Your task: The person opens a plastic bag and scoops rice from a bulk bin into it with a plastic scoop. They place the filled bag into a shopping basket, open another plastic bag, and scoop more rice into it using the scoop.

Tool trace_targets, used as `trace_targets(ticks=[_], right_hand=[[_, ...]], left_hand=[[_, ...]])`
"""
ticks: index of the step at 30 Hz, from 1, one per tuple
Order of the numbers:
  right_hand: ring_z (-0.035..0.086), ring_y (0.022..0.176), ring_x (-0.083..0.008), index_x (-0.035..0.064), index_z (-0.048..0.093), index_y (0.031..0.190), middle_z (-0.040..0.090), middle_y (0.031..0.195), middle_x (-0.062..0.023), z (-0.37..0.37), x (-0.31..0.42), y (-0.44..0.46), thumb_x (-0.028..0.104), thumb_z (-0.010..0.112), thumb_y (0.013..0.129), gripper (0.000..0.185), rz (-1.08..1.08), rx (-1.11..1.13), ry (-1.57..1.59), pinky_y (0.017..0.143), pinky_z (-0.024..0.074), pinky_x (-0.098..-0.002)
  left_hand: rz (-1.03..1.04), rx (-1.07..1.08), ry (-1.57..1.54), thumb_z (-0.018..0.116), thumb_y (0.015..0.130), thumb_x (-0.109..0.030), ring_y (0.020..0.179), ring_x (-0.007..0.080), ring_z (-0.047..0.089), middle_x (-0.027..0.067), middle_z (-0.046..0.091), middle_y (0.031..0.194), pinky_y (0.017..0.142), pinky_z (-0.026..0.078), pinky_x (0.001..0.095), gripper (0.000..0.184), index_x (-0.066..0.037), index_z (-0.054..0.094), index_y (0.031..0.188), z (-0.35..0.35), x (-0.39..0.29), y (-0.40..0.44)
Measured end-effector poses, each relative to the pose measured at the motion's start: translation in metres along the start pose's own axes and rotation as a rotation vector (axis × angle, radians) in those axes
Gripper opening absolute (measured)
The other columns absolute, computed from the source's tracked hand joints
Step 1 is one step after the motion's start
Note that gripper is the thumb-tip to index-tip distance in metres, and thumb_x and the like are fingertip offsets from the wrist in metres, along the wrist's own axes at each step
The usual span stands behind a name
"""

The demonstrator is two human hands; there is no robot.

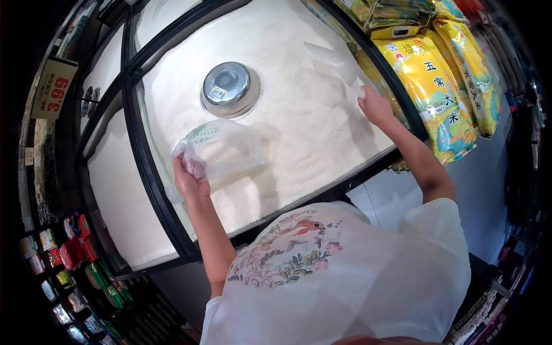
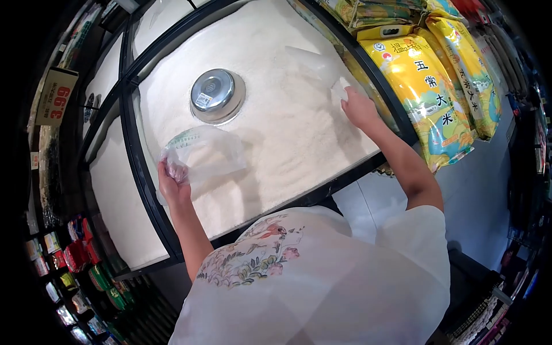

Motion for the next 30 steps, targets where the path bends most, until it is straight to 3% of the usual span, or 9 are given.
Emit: trace_targets(ticks=[4,10,12,14,17,19,22,29,30], right_hand=[[0.056,0.082,-0.0345,0.0029,0.044,0.103,0.058,0.083,-0.0204,0.009,-0.023,0.000,0.023,0.050,0.078,0.033,0.112,0.009,-0.080,0.071,0.0436,-0.0419],[0.055,0.080,-0.0362,0.0004,0.047,0.094,0.057,0.084,-0.0222,0.026,-0.038,-0.018,0.024,0.051,0.076,0.030,0.105,0.134,0.082,0.071,0.0423,-0.0428],[0.055,0.079,-0.0358,0.0005,0.049,0.092,0.057,0.083,-0.0222,0.031,-0.047,-0.021,0.025,0.052,0.075,0.030,0.066,0.175,0.127,0.069,0.0427,-0.0419],[0.055,0.077,-0.0354,0.0006,0.050,0.089,0.057,0.081,-0.0223,0.032,-0.049,-0.024,0.026,0.053,0.074,0.030,0.028,0.215,0.173,0.068,0.0430,-0.0409],[0.056,0.065,-0.0283,0.0017,0.051,0.089,0.057,0.076,-0.0176,0.031,-0.047,-0.029,0.025,0.056,0.072,0.029,0.051,0.357,0.321,0.059,0.0447,-0.0361],[0.051,0.052,-0.0175,0.0033,0.052,0.089,0.054,0.069,-0.0100,0.035,-0.042,-0.032,0.021,0.057,0.071,0.025,0.088,0.514,0.448,0.047,0.0427,-0.0294],[0.046,0.047,-0.0109,0.0048,0.052,0.088,0.052,0.065,-0.0052,0.038,-0.029,-0.035,0.018,0.057,0.071,0.022,0.075,0.628,0.476,0.041,0.0394,-0.0253],[0.044,0.047,-0.0085,0.0066,0.050,0.087,0.048,0.064,-0.0012,0.051,-0.002,-0.042,0.019,0.057,0.073,0.020,0.006,0.844,0.530,0.040,0.0372,-0.0220],[0.043,0.046,-0.0085,0.0059,0.050,0.084,0.047,0.061,-0.0017,0.055,0.001,-0.043,0.017,0.057,0.072,0.018,0.013,0.869,0.569,0.039,0.0362,-0.0220]], left_hand=[[0.005,0.062,0.012,0.033,0.090,-0.023,0.041,0.0081,0.024,-0.0028,0.030,0.051,0.043,0.025,0.0234,0.024,-0.006,0.050,0.093,-0.003,-0.001,-0.002],[0.032,-0.159,0.005,0.033,0.090,-0.022,0.045,0.0094,0.031,-0.0009,0.041,0.060,0.045,0.030,0.0241,0.024,-0.007,0.051,0.094,-0.014,-0.001,-0.009],[0.000,0.004,-0.029,0.033,0.090,-0.022,0.045,0.0092,0.031,-0.0011,0.042,0.060,0.045,0.030,0.0239,0.025,-0.006,0.051,0.093,-0.022,0.004,-0.003],[-0.002,0.004,-0.034,0.033,0.090,-0.022,0.045,0.0090,0.032,-0.0012,0.042,0.061,0.045,0.031,0.0238,0.025,-0.006,0.051,0.092,-0.024,0.005,-0.002],[0.014,-0.033,-0.028,0.032,0.091,-0.022,0.045,0.0088,0.032,-0.0013,0.042,0.061,0.044,0.031,0.0237,0.025,-0.006,0.051,0.091,-0.015,0.001,-0.006],[0.035,-0.072,-0.015,0.032,0.091,-0.022,0.045,0.0087,0.032,-0.0013,0.042,0.060,0.044,0.030,0.0237,0.025,-0.006,0.051,0.091,-0.012,-0.002,-0.008],[0.063,-0.097,-0.024,0.032,0.091,-0.022,0.046,0.0088,0.032,-0.0013,0.042,0.060,0.044,0.031,0.0239,0.025,-0.006,0.051,0.091,-0.014,-0.006,-0.007],[0.057,-0.108,-0.010,0.032,0.090,-0.022,0.047,0.0089,0.034,-0.0012,0.044,0.062,0.045,0.033,0.0246,0.025,-0.007,0.051,0.089,-0.021,-0.002,-0.006],[0.049,-0.031,-0.018,0.033,0.090,-0.022,0.057,0.0108,0.042,0.0012,0.050,0.075,0.048,0.036,0.0256,0.025,-0.006,0.052,0.093,-0.029,0.001,0.000]])
Point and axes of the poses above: each hand's wrist, its own y-axis towards the middle knuckle, its own z-axis out of the palm, x = y × z, the point moved 4 cm from there along y, towards the middle knuckle
